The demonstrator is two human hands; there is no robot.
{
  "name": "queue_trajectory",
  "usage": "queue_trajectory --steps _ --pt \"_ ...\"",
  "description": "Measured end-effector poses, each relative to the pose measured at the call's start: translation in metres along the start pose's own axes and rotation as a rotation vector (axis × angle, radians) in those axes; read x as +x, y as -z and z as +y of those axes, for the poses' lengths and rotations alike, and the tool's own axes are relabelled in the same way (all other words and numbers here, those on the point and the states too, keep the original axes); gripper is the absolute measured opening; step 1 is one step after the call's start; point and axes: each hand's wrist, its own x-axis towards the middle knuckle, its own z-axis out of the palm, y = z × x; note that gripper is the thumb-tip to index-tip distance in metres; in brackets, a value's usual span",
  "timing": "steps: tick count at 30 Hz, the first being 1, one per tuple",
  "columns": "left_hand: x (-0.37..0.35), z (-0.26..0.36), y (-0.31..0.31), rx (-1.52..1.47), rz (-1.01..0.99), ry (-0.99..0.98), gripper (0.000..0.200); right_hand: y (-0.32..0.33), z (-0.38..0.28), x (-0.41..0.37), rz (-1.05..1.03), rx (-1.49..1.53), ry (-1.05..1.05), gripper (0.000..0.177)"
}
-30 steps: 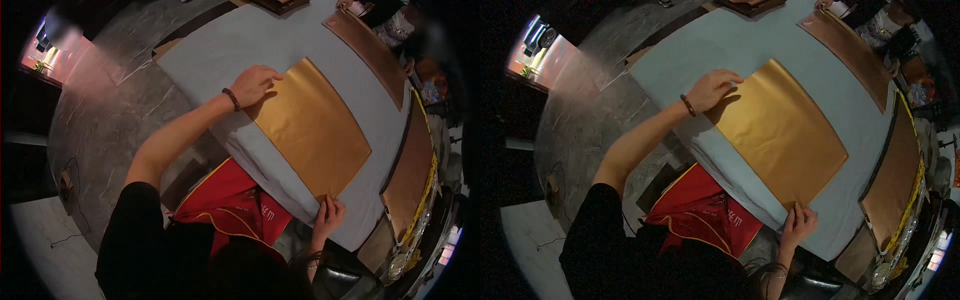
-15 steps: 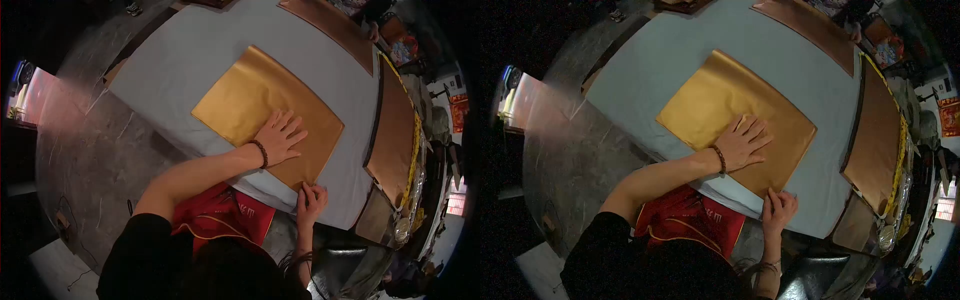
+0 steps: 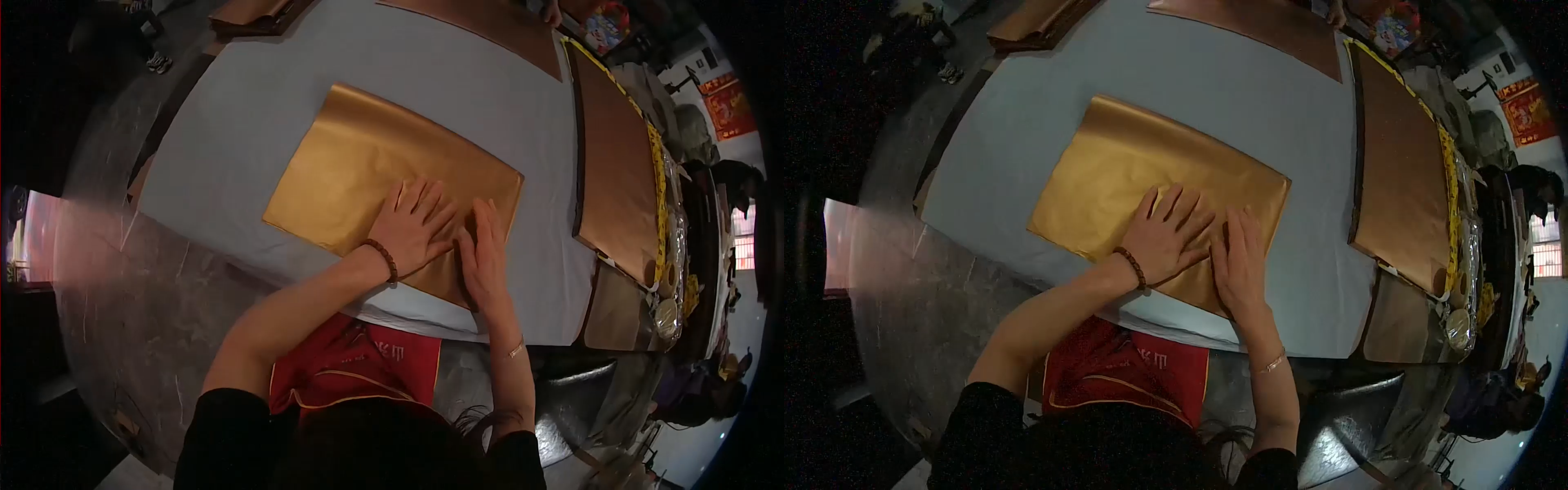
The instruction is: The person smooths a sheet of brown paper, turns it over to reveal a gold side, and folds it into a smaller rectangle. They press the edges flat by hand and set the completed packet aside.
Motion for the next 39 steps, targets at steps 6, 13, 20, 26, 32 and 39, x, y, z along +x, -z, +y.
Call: queue_trajectory --steps 6,13,20,26,32,39 --pt "0.001 -0.001 0.002 -0.002 0.007 -0.001 0.059 -0.020 0.024 0.026 -0.128 -0.545 0.120 0.060" --pt "0.016 -0.011 0.013 -0.177 -0.104 0.091 0.053 -0.022 0.020 0.025 -0.144 -0.572 0.072 0.057" --pt "0.077 0.021 -0.021 -0.312 -0.166 0.097 0.063 -0.021 0.015 0.029 -0.269 -0.603 -0.030 0.071" --pt "0.074 -0.019 -0.026 -0.098 -0.100 0.092 0.069 -0.018 0.015 0.027 -0.278 -0.629 -0.017 0.072" --pt "0.075 -0.056 -0.019 0.015 -0.008 0.166 0.069 -0.019 0.008 0.029 -0.231 -0.604 -0.008 0.071" --pt "0.074 -0.109 -0.009 0.125 -0.005 0.353 0.074 -0.017 0.006 0.029 -0.245 -0.593 -0.014 0.071"
